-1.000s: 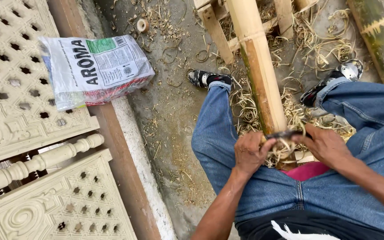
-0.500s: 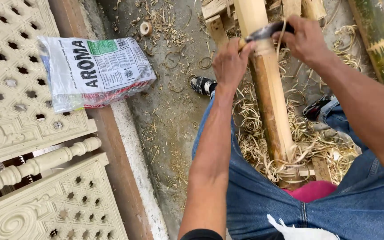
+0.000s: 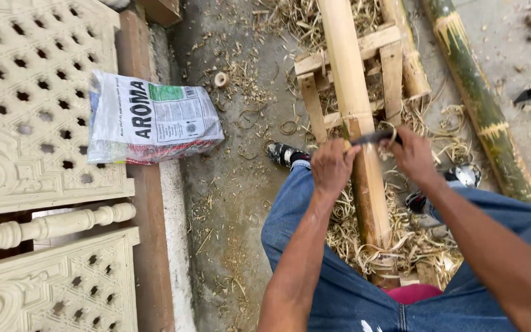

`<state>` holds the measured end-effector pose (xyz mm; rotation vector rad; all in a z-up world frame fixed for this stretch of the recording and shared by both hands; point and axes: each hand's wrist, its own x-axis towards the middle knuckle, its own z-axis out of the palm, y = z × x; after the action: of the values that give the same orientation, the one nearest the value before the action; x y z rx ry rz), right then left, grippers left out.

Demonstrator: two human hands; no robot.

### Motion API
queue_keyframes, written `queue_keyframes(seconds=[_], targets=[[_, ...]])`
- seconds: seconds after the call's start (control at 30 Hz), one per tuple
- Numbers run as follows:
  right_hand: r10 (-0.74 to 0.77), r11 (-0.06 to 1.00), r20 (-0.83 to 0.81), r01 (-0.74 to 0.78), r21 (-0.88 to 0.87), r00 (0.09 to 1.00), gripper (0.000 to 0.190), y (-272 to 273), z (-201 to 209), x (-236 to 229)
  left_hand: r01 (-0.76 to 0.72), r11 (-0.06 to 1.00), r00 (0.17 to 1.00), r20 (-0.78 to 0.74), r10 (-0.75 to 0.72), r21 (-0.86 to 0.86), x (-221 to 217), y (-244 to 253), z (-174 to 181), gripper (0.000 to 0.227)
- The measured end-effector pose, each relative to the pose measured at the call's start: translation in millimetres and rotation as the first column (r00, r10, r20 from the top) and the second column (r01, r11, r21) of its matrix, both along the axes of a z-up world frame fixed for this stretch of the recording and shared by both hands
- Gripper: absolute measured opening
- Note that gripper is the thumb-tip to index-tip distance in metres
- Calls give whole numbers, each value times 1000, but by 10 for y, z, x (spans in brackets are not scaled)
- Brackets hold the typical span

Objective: The recorder is using a specialized curved blade and a straight knife to scrape and carve a bamboo pole.

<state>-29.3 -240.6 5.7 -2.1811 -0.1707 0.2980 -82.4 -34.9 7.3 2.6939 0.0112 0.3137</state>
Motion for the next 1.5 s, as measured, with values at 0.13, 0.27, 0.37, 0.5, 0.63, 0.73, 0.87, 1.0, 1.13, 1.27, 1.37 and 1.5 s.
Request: queue_keyframes(seconds=[0.13, 0.27, 0.37, 0.5, 0.63, 0.73, 0.87, 1.0, 1.13, 1.27, 1.37, 1.5], targets=[[-11, 989, -66, 1, -147, 998, 23, -196, -51, -672, 31, 1000, 999, -15, -31, -1, -633, -158, 242, 44], [19, 985, -6, -20, -169, 1000, 29, -530, -327, -1536, 57, 994, 998, -22, -60, -95, -1353, -352, 567, 41], [76, 983, -99, -91, -160, 992, 30, -802, -298, -1984, 48, 979, 989, -130, -75, -199, -1883, -474, 621, 39], [338, 852, -515, -489, -187, 787, 36, -1195, -694, -2089, 70, 911, 973, -172, -152, -406, -2249, -454, 632, 38], [127, 989, -750, -136, 49, 649, 40, -1334, -543, -1403, -102, 916, 957, -289, -16, -389, -2092, -433, 578, 40], [-88, 944, -302, -17, -329, 949, 48, -1541, -889, -886, -213, 909, 959, -257, 122, -359, -1737, -347, 711, 40], [-25, 976, -16, 21, -217, 1000, 50, -1064, 66, -337, -116, 945, 988, -134, 78, -305, -1216, -244, 776, 40], [215, 960, -299, -258, -112, 930, 56, -575, 176, 111, 9, 992, 930, -364, -54, -125, -596, -61, 524, 43], [232, 928, -426, -330, -172, 874, 47, -281, -189, 653, -1, 984, 978, -207, -37, -180, 255, 173, 271, 41], [114, 974, -372, -178, -143, 921, 39, 54, -148, 1171, -19, 991, 987, -161, -3, -133, 970, 364, -11, 42], [68, 981, -240, -108, -159, 968, 43, 191, -189, 1384, -16, 999, 996, -89, 13, -32, 1237, 436, -198, 45], [-3, 988, -127, -17, -154, 992, 45, 291, -127, 1364, -47, 999, 997, 65, 47, -5, 1283, 410, -166, 47]])
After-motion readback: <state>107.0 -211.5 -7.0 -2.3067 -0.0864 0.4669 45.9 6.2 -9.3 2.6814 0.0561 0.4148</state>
